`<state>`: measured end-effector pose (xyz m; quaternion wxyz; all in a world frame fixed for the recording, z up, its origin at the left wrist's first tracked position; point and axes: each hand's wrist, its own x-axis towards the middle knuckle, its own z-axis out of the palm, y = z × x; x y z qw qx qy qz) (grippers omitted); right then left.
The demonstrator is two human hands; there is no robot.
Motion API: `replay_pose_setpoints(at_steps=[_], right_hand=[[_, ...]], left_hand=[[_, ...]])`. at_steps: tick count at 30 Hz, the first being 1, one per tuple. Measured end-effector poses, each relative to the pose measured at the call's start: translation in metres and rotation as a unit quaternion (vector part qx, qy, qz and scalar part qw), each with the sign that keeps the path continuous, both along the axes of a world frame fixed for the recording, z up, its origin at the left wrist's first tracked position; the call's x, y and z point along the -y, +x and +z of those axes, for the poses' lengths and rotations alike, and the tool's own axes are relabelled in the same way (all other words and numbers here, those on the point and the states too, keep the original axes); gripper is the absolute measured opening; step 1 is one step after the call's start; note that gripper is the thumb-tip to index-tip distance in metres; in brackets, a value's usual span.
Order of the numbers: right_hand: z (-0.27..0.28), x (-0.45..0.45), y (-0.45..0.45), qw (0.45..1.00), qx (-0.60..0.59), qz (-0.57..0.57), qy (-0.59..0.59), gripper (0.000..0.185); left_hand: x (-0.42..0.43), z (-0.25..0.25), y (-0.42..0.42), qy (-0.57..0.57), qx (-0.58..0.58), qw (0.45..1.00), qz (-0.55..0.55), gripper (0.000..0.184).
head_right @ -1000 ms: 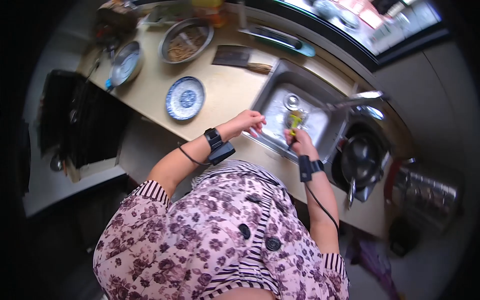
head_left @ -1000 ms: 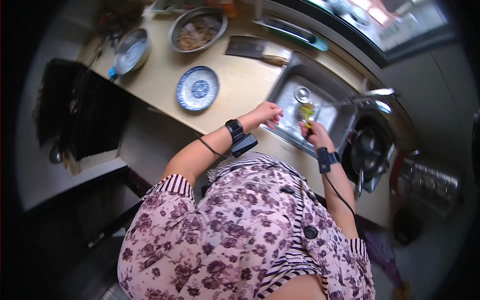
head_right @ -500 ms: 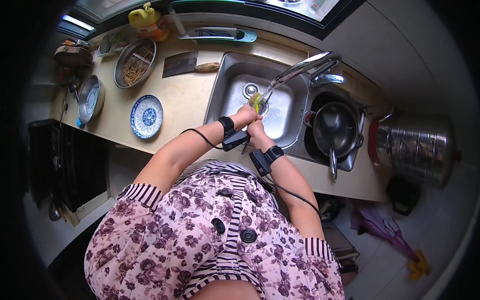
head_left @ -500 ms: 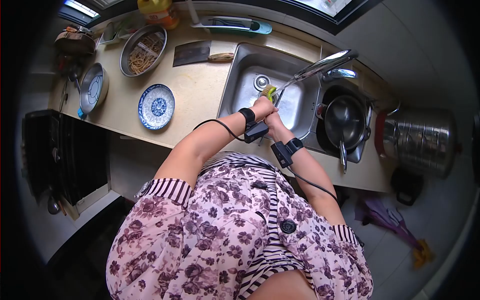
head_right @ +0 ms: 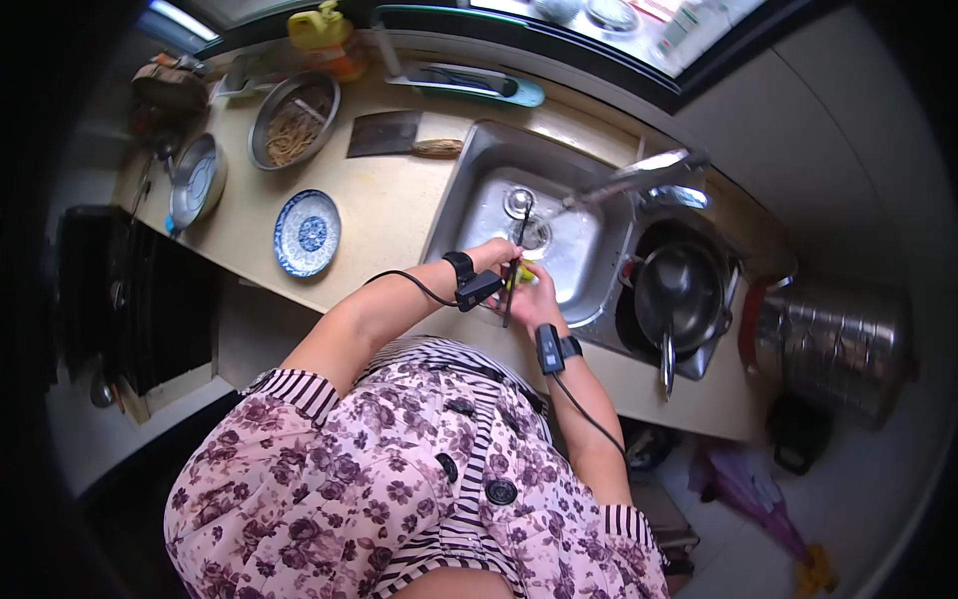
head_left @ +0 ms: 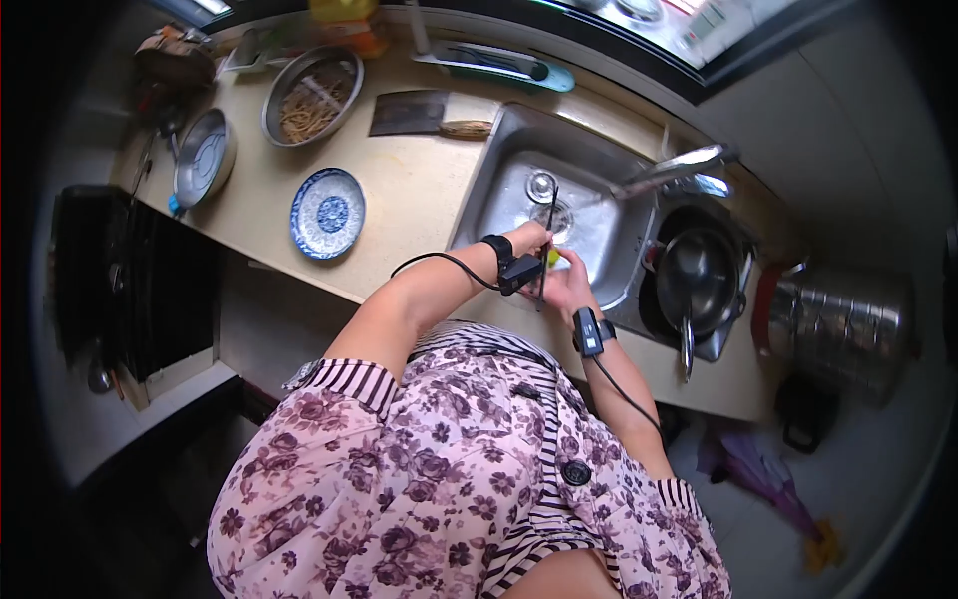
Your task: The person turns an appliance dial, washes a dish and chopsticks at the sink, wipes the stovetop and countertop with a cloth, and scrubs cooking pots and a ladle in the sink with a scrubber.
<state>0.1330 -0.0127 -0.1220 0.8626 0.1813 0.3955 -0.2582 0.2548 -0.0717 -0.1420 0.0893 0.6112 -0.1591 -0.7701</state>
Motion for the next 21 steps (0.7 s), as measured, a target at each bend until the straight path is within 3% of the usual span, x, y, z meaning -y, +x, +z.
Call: replay_pose_setpoints(at_steps=[2,4,6,7,9,10,11,12,13,14,17,20,21], right_hand=[[-0.004,-0.002,0.007,0.997,-0.027,-0.045,0.058,0.026],[-0.047,-0.002,-0.007,0.995,0.066,-0.060,0.034,0.019],[-0.027,0.005,0.007,0.991,-0.127,0.025,-0.018,0.016],[-0.031,0.010,0.004,0.987,-0.153,0.053,-0.016,0.012],[-0.042,0.019,-0.006,0.976,-0.183,0.115,0.000,0.007],[-0.054,0.022,-0.018,0.971,-0.191,0.145,0.016,0.006],[-0.060,0.021,-0.028,0.964,-0.200,0.172,0.034,0.006],[-0.053,0.022,-0.034,0.966,-0.201,0.153,0.046,0.005],[-0.052,0.020,-0.042,0.968,-0.204,0.146,0.020,0.010],[-0.049,0.018,-0.050,0.968,-0.207,0.141,-0.009,0.016],[0.000,0.005,-0.049,0.957,-0.271,0.086,-0.058,0.038],[0.055,-0.001,-0.021,0.919,-0.387,-0.044,-0.069,0.056],[0.049,-0.001,-0.018,0.897,-0.427,-0.072,-0.083,0.063]], left_hand=[[-0.006,-0.035,0.012,-0.087,-0.045,0.995,-0.022,0.029],[-0.010,-0.032,0.008,0.019,-0.087,0.993,0.084,0.030],[-0.007,-0.023,0.006,0.051,-0.085,0.982,0.159,0.032],[-0.007,-0.017,0.004,0.066,-0.077,0.967,0.234,0.028],[0.003,-0.033,0.006,0.064,-0.089,0.973,0.203,0.024],[0.011,-0.059,0.005,0.067,-0.099,0.976,0.184,0.022],[0.025,-0.168,0.009,0.069,-0.169,0.979,0.095,0.021],[0.026,-0.108,0.011,0.064,-0.194,0.969,0.138,0.016],[0.027,-0.034,0.013,0.061,-0.221,0.956,0.181,0.028],[0.031,-0.013,0.013,0.128,-0.250,0.924,0.261,0.035],[0.050,-0.031,0.002,0.180,-0.265,0.895,0.311,0.027],[0.059,-0.027,-0.012,0.193,-0.225,0.887,0.354,0.019],[0.065,-0.068,-0.014,0.169,-0.212,0.900,0.342,0.019]])
